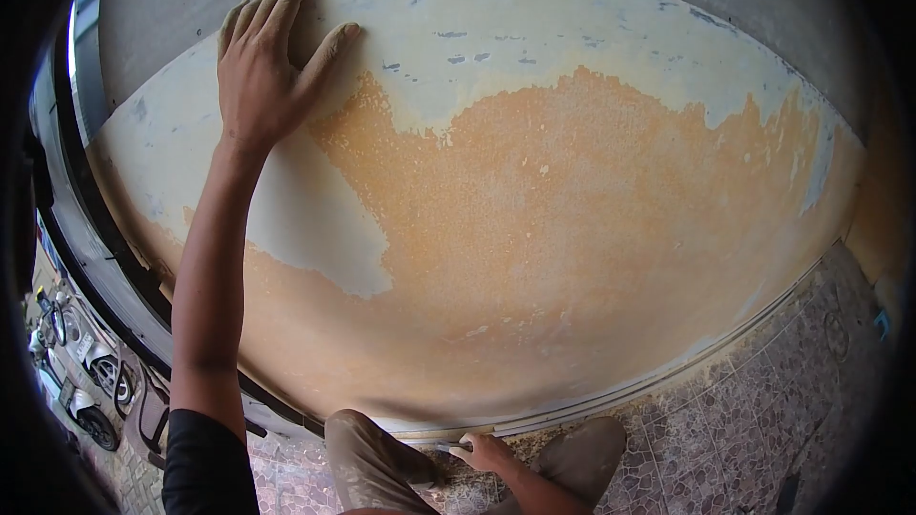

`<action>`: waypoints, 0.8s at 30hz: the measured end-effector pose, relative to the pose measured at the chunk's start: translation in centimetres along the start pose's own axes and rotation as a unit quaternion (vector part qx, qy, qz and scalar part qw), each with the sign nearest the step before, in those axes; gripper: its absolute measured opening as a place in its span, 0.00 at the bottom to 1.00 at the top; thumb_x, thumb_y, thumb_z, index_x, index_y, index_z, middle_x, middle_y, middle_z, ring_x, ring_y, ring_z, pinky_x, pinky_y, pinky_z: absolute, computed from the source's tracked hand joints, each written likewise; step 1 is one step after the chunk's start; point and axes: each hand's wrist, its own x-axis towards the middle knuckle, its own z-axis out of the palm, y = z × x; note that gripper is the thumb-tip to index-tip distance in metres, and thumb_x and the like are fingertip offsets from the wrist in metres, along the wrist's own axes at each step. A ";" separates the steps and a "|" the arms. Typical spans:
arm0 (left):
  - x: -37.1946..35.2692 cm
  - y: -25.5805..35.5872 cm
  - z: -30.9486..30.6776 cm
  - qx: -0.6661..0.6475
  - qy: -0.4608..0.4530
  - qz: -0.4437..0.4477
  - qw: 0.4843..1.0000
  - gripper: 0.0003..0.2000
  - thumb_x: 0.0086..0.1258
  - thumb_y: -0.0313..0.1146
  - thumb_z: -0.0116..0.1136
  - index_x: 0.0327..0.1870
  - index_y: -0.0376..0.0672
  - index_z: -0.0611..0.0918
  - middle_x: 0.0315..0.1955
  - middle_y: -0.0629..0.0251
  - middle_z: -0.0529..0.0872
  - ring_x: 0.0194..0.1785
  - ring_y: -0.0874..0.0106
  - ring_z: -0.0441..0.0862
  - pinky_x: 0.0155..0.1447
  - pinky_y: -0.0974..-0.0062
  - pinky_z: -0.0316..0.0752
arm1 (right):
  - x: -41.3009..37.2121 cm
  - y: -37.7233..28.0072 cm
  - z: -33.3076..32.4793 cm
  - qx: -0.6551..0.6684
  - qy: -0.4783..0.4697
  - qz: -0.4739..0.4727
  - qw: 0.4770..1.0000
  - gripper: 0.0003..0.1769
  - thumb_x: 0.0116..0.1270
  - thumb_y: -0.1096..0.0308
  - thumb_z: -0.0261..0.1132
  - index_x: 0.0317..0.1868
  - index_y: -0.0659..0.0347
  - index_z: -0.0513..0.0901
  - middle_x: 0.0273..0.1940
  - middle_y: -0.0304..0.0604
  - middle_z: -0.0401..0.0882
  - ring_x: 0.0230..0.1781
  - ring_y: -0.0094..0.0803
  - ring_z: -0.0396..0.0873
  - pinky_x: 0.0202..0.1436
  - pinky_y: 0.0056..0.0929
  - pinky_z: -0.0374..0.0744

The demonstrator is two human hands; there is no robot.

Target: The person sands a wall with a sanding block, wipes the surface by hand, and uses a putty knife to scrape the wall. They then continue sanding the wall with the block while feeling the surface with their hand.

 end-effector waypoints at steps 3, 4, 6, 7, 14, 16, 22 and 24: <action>0.0 0.4 -0.4 -0.025 0.000 -0.023 0.999 0.32 0.69 0.61 0.61 0.65 0.47 0.81 0.60 0.63 0.86 0.66 0.62 0.79 0.79 0.58 0.59 | 0.2 0.4 0.4 -0.003 -0.003 0.002 1.000 0.36 0.68 0.33 0.64 0.56 0.58 0.86 0.46 0.57 0.88 0.50 0.54 0.86 0.54 0.48 0.81; 0.1 0.5 -0.4 -0.024 0.003 -0.021 0.999 0.32 0.69 0.61 0.61 0.65 0.47 0.81 0.60 0.63 0.86 0.66 0.62 0.79 0.79 0.58 0.59 | 0.2 0.1 0.1 -0.003 0.000 -0.001 1.000 0.36 0.68 0.33 0.64 0.56 0.58 0.86 0.46 0.57 0.88 0.50 0.54 0.86 0.54 0.48 0.81; 0.2 1.0 -0.4 -0.051 0.001 -0.069 0.996 0.28 0.68 0.59 0.62 0.61 0.47 0.84 0.57 0.64 0.87 0.64 0.63 0.81 0.79 0.58 0.59 | 0.1 -0.2 -0.2 -0.008 -0.024 0.017 1.000 0.36 0.68 0.32 0.62 0.56 0.57 0.86 0.46 0.57 0.88 0.50 0.54 0.86 0.55 0.48 0.81; 0.1 1.2 -0.3 -0.050 0.003 -0.069 0.996 0.28 0.68 0.59 0.62 0.61 0.47 0.84 0.57 0.64 0.87 0.64 0.63 0.81 0.79 0.58 0.59 | 0.3 0.1 0.1 -0.002 -0.025 0.016 1.000 0.36 0.68 0.31 0.62 0.56 0.57 0.86 0.46 0.57 0.88 0.50 0.55 0.86 0.55 0.49 0.81; 0.3 1.8 -0.3 -0.063 0.019 -0.098 0.993 0.24 0.67 0.54 0.65 0.56 0.47 0.85 0.55 0.64 0.88 0.63 0.64 0.82 0.78 0.59 0.60 | 0.7 0.5 0.4 -0.013 -0.020 0.010 1.000 0.36 0.67 0.32 0.63 0.58 0.55 0.84 0.49 0.56 0.87 0.54 0.51 0.85 0.57 0.48 0.81; 0.4 1.9 -0.4 -0.062 0.018 -0.096 0.993 0.24 0.67 0.54 0.66 0.56 0.47 0.85 0.55 0.65 0.88 0.63 0.65 0.82 0.78 0.59 0.61 | 0.6 0.1 0.1 -0.010 -0.026 0.020 0.999 0.36 0.67 0.33 0.64 0.57 0.57 0.85 0.49 0.56 0.87 0.54 0.52 0.85 0.57 0.48 0.81; 0.4 1.9 -0.9 -0.086 0.014 -0.089 0.992 0.23 0.67 0.53 0.67 0.56 0.47 0.85 0.53 0.63 0.88 0.60 0.61 0.82 0.76 0.59 0.62 | -0.2 -1.6 -1.2 0.008 0.012 -0.034 0.999 0.35 0.67 0.35 0.65 0.55 0.60 0.85 0.46 0.57 0.88 0.51 0.54 0.86 0.55 0.48 0.82; 0.6 1.9 -0.9 -0.093 0.007 -0.096 0.991 0.23 0.67 0.53 0.67 0.56 0.47 0.85 0.52 0.62 0.88 0.59 0.60 0.81 0.75 0.59 0.63 | 0.0 -1.4 -0.8 0.016 0.018 -0.042 0.999 0.35 0.67 0.35 0.65 0.55 0.60 0.85 0.46 0.57 0.88 0.51 0.54 0.86 0.55 0.48 0.82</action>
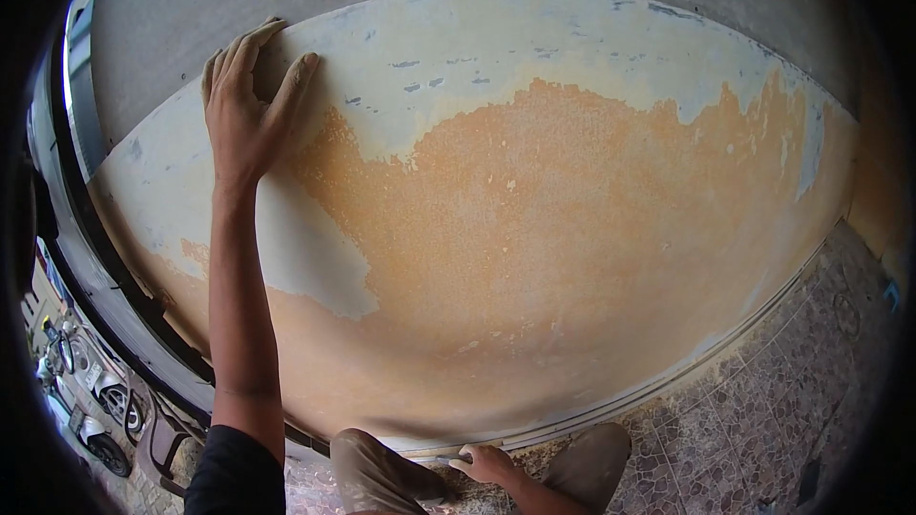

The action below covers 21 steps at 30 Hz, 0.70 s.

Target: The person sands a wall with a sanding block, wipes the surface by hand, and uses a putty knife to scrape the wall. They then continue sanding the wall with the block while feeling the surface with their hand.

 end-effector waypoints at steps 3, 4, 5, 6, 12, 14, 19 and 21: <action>0.1 0.3 -0.3 -0.002 -0.020 -0.014 1.000 0.23 0.67 0.51 0.68 0.58 0.47 0.85 0.54 0.62 0.87 0.61 0.59 0.79 0.74 0.59 0.65 | 0.3 0.4 0.2 0.002 0.012 -0.012 1.000 0.35 0.68 0.35 0.64 0.54 0.60 0.85 0.46 0.57 0.88 0.51 0.54 0.86 0.54 0.49 0.81; 0.1 0.4 -0.4 -0.002 -0.034 -0.022 0.999 0.23 0.68 0.49 0.69 0.60 0.48 0.84 0.56 0.62 0.86 0.62 0.59 0.77 0.72 0.59 0.67 | 0.3 0.3 0.3 -0.003 0.017 -0.015 1.000 0.35 0.68 0.35 0.64 0.54 0.61 0.86 0.46 0.57 0.88 0.50 0.54 0.86 0.54 0.49 0.81; 0.1 0.4 -0.4 0.001 -0.031 -0.014 0.999 0.23 0.69 0.49 0.68 0.60 0.48 0.84 0.56 0.61 0.86 0.62 0.60 0.77 0.72 0.59 0.66 | 0.3 0.3 0.3 0.001 0.021 -0.013 1.000 0.35 0.68 0.35 0.64 0.54 0.61 0.86 0.46 0.57 0.88 0.50 0.54 0.86 0.54 0.49 0.81; 0.2 0.5 -0.4 -0.006 -0.032 -0.011 0.999 0.23 0.69 0.49 0.68 0.60 0.48 0.84 0.56 0.61 0.86 0.62 0.60 0.77 0.72 0.59 0.66 | 0.2 0.1 0.1 0.001 0.027 -0.023 0.999 0.35 0.68 0.35 0.64 0.54 0.60 0.85 0.46 0.57 0.88 0.50 0.54 0.86 0.54 0.49 0.81; 0.3 0.8 -0.6 0.011 -0.049 -0.029 0.998 0.23 0.70 0.48 0.67 0.61 0.48 0.83 0.56 0.62 0.86 0.61 0.59 0.77 0.72 0.59 0.66 | -0.1 -0.6 -0.4 0.001 0.053 -0.055 0.997 0.34 0.68 0.36 0.64 0.53 0.61 0.85 0.46 0.58 0.88 0.50 0.54 0.85 0.54 0.50 0.81; 0.2 0.9 -0.4 0.003 -0.050 -0.029 0.998 0.23 0.70 0.49 0.66 0.62 0.49 0.83 0.56 0.62 0.86 0.63 0.59 0.77 0.73 0.58 0.66 | -0.2 -0.8 -0.5 0.001 0.070 -0.065 0.995 0.33 0.68 0.36 0.64 0.52 0.61 0.85 0.46 0.58 0.88 0.50 0.54 0.85 0.54 0.49 0.81; 0.1 0.5 -0.2 0.022 -0.049 -0.049 0.997 0.23 0.70 0.50 0.67 0.61 0.48 0.83 0.58 0.61 0.85 0.64 0.59 0.76 0.73 0.58 0.66 | -0.5 -1.5 -1.1 0.018 0.056 -0.054 0.997 0.31 0.68 0.38 0.66 0.52 0.60 0.85 0.47 0.56 0.88 0.52 0.54 0.84 0.55 0.47 0.81; 0.0 0.3 -0.1 0.031 -0.057 -0.052 0.997 0.24 0.71 0.50 0.66 0.63 0.50 0.83 0.61 0.59 0.84 0.65 0.59 0.76 0.71 0.56 0.70 | -0.7 -1.8 -1.4 0.016 0.053 -0.051 0.997 0.31 0.68 0.38 0.66 0.53 0.60 0.85 0.47 0.56 0.88 0.52 0.54 0.84 0.55 0.47 0.81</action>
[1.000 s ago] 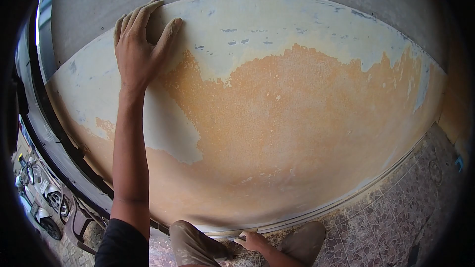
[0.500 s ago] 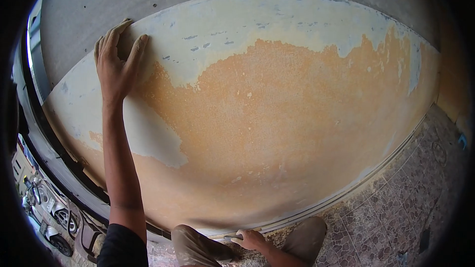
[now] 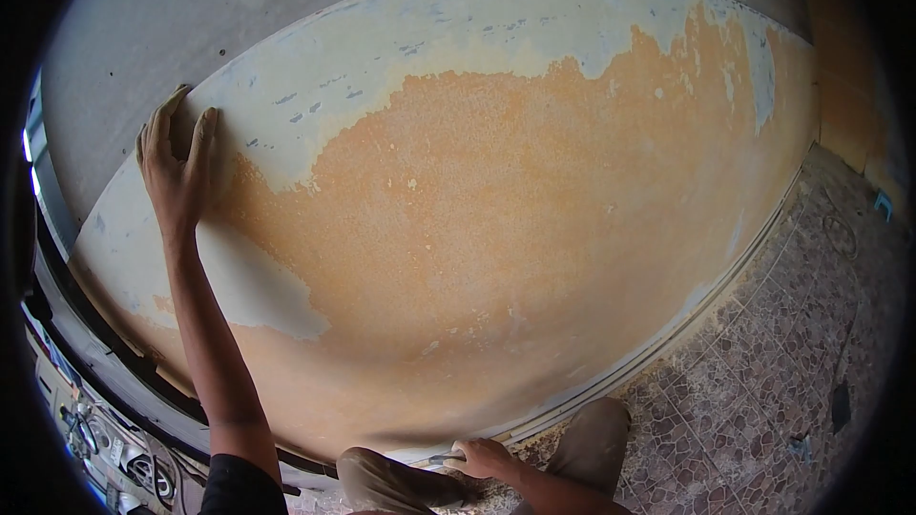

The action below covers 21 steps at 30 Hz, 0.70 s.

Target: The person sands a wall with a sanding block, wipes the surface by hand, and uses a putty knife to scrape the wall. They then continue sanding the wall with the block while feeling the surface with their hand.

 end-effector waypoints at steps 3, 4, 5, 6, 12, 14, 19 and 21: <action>0.1 -0.1 0.0 0.001 0.003 0.003 1.000 0.24 0.70 0.51 0.66 0.63 0.51 0.83 0.61 0.59 0.84 0.65 0.59 0.77 0.71 0.55 0.71 | 0.1 -0.1 -0.1 -0.007 -0.011 0.006 1.000 0.31 0.68 0.39 0.65 0.53 0.60 0.84 0.48 0.55 0.88 0.53 0.53 0.84 0.56 0.46 0.81; 0.1 -0.1 0.0 -0.002 0.000 0.002 1.000 0.24 0.70 0.51 0.66 0.63 0.51 0.83 0.61 0.59 0.84 0.65 0.59 0.77 0.71 0.55 0.71 | 0.1 -0.1 -0.1 -0.012 -0.018 0.008 1.000 0.31 0.68 0.39 0.65 0.54 0.59 0.84 0.48 0.55 0.88 0.53 0.53 0.84 0.56 0.46 0.81; 0.1 -0.2 0.0 -0.004 -0.003 0.002 1.000 0.24 0.70 0.51 0.66 0.63 0.52 0.83 0.61 0.60 0.84 0.65 0.59 0.76 0.71 0.55 0.70 | 0.1 -0.1 -0.1 -0.012 -0.018 0.009 1.000 0.31 0.68 0.39 0.65 0.54 0.59 0.84 0.48 0.55 0.88 0.53 0.53 0.84 0.56 0.46 0.81; 0.1 -0.2 0.0 -0.004 -0.003 0.001 1.000 0.24 0.70 0.51 0.66 0.63 0.52 0.83 0.61 0.60 0.84 0.65 0.59 0.76 0.71 0.55 0.70 | 0.0 -0.1 -0.1 -0.010 -0.016 0.008 1.000 0.31 0.68 0.39 0.65 0.53 0.59 0.84 0.48 0.55 0.88 0.53 0.53 0.84 0.56 0.46 0.81; -0.6 0.8 0.8 0.055 0.058 0.062 0.995 0.24 0.74 0.50 0.61 0.65 0.47 0.79 0.63 0.60 0.82 0.67 0.58 0.76 0.79 0.59 0.60 | -0.2 0.1 0.2 -0.015 -0.006 0.000 1.000 0.31 0.68 0.39 0.66 0.54 0.59 0.84 0.47 0.56 0.88 0.51 0.53 0.85 0.55 0.48 0.81; -1.1 0.6 1.3 0.099 0.061 0.070 0.991 0.29 0.75 0.53 0.58 0.71 0.47 0.74 0.70 0.60 0.77 0.76 0.60 0.69 0.83 0.57 0.52 | -0.1 0.5 1.0 -0.018 -0.013 -0.007 1.000 0.31 0.68 0.38 0.66 0.53 0.59 0.85 0.47 0.56 0.88 0.51 0.53 0.85 0.54 0.49 0.81; -2.1 1.7 1.9 0.102 0.051 0.063 0.992 0.38 0.72 0.62 0.56 0.76 0.46 0.70 0.76 0.56 0.69 0.81 0.55 0.60 0.84 0.53 0.47 | 0.4 1.5 2.2 -0.026 -0.020 -0.019 0.999 0.32 0.68 0.37 0.65 0.53 0.60 0.85 0.47 0.56 0.88 0.50 0.55 0.85 0.54 0.50 0.81; -2.8 2.6 2.3 0.087 0.044 0.062 0.993 0.40 0.72 0.65 0.55 0.79 0.50 0.67 0.79 0.57 0.65 0.82 0.55 0.56 0.84 0.51 0.45 | 0.6 1.7 2.7 -0.026 -0.026 -0.016 0.999 0.33 0.67 0.37 0.65 0.53 0.60 0.85 0.47 0.56 0.88 0.50 0.55 0.85 0.54 0.50 0.81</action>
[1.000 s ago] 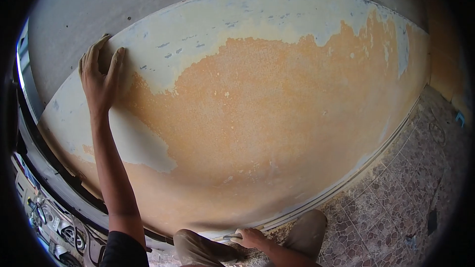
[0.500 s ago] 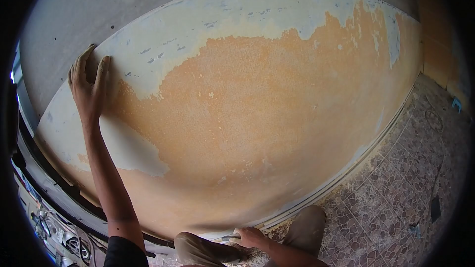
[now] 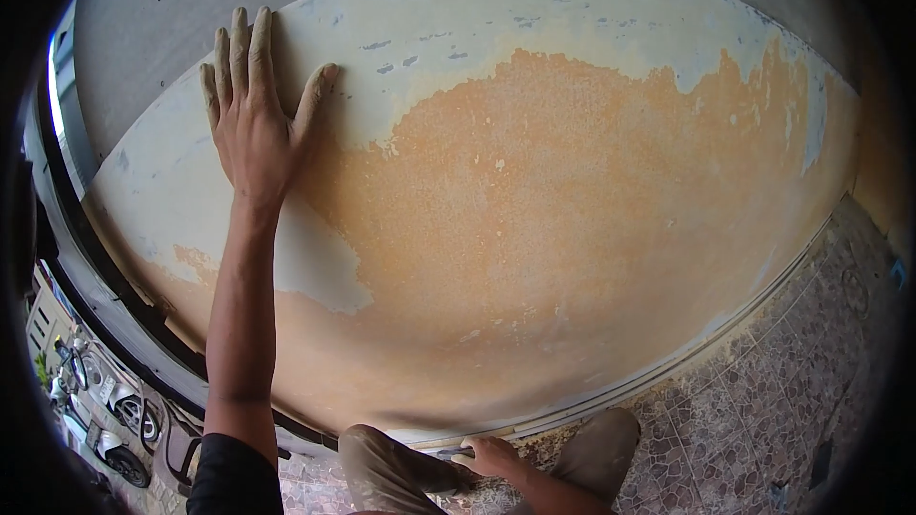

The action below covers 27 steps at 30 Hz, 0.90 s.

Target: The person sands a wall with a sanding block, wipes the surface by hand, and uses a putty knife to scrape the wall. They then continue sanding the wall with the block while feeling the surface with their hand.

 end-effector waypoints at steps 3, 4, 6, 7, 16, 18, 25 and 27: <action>-0.8 1.7 -0.2 -0.013 -0.044 0.026 0.999 0.37 0.72 0.64 0.54 0.80 0.60 0.66 0.80 0.65 0.63 0.83 0.58 0.55 0.84 0.46 0.43 | 0.1 0.0 0.1 -0.005 -0.005 0.014 1.000 0.33 0.67 0.36 0.66 0.54 0.60 0.85 0.47 0.56 0.88 0.51 0.54 0.85 0.55 0.50 0.81; -1.1 2.5 -0.5 -0.014 -0.069 0.032 0.997 0.36 0.73 0.63 0.53 0.80 0.61 0.65 0.80 0.67 0.63 0.84 0.59 0.54 0.84 0.46 0.41 | 0.1 0.0 0.0 -0.010 -0.006 0.021 1.000 0.33 0.67 0.36 0.66 0.54 0.60 0.85 0.47 0.56 0.88 0.51 0.54 0.85 0.55 0.50 0.81; -1.8 3.6 -0.8 -0.032 -0.095 0.049 0.994 0.35 0.74 0.63 0.52 0.80 0.62 0.65 0.80 0.69 0.63 0.84 0.60 0.54 0.85 0.47 0.40 | 0.1 0.0 -0.1 -0.008 -0.008 0.027 1.000 0.33 0.66 0.36 0.66 0.54 0.59 0.85 0.48 0.56 0.88 0.51 0.53 0.85 0.55 0.49 0.81; -2.1 4.2 -1.0 -0.035 -0.115 0.060 0.991 0.35 0.74 0.62 0.51 0.80 0.62 0.65 0.80 0.69 0.62 0.84 0.61 0.54 0.85 0.47 0.39 | 0.1 0.0 -0.2 -0.006 -0.009 0.031 0.999 0.33 0.66 0.36 0.66 0.54 0.59 0.85 0.48 0.55 0.88 0.51 0.53 0.85 0.55 0.49 0.81; -6.1 5.6 -2.2 -0.114 -0.219 0.146 0.958 0.37 0.75 0.62 0.50 0.81 0.56 0.63 0.81 0.71 0.60 0.84 0.65 0.53 0.86 0.51 0.38 | -0.5 -0.8 -1.8 0.018 -0.033 0.091 0.995 0.33 0.67 0.37 0.66 0.55 0.60 0.85 0.48 0.54 0.88 0.51 0.53 0.86 0.54 0.48 0.82; -7.3 5.5 -2.4 -0.111 -0.234 0.139 0.956 0.37 0.75 0.62 0.50 0.82 0.57 0.62 0.81 0.72 0.60 0.84 0.66 0.53 0.86 0.52 0.37 | -0.6 -0.3 -1.5 0.006 -0.021 0.072 0.997 0.33 0.67 0.37 0.66 0.55 0.59 0.85 0.48 0.55 0.88 0.51 0.53 0.86 0.54 0.48 0.82; -11.4 4.8 -3.8 -0.146 -0.252 0.126 0.948 0.34 0.74 0.59 0.55 0.79 0.60 0.68 0.79 0.74 0.64 0.82 0.65 0.58 0.85 0.49 0.42 | -0.5 -0.2 -1.5 -0.003 -0.017 0.079 0.997 0.34 0.68 0.36 0.65 0.57 0.59 0.85 0.51 0.56 0.87 0.54 0.53 0.84 0.57 0.48 0.81; -13.2 4.4 -4.1 -0.131 -0.267 0.118 0.948 0.34 0.75 0.59 0.52 0.80 0.62 0.65 0.80 0.76 0.61 0.83 0.67 0.56 0.86 0.52 0.40 | -0.4 -0.3 -1.7 -0.004 -0.024 0.075 0.997 0.34 0.68 0.36 0.65 0.56 0.59 0.85 0.51 0.56 0.87 0.54 0.53 0.84 0.57 0.48 0.81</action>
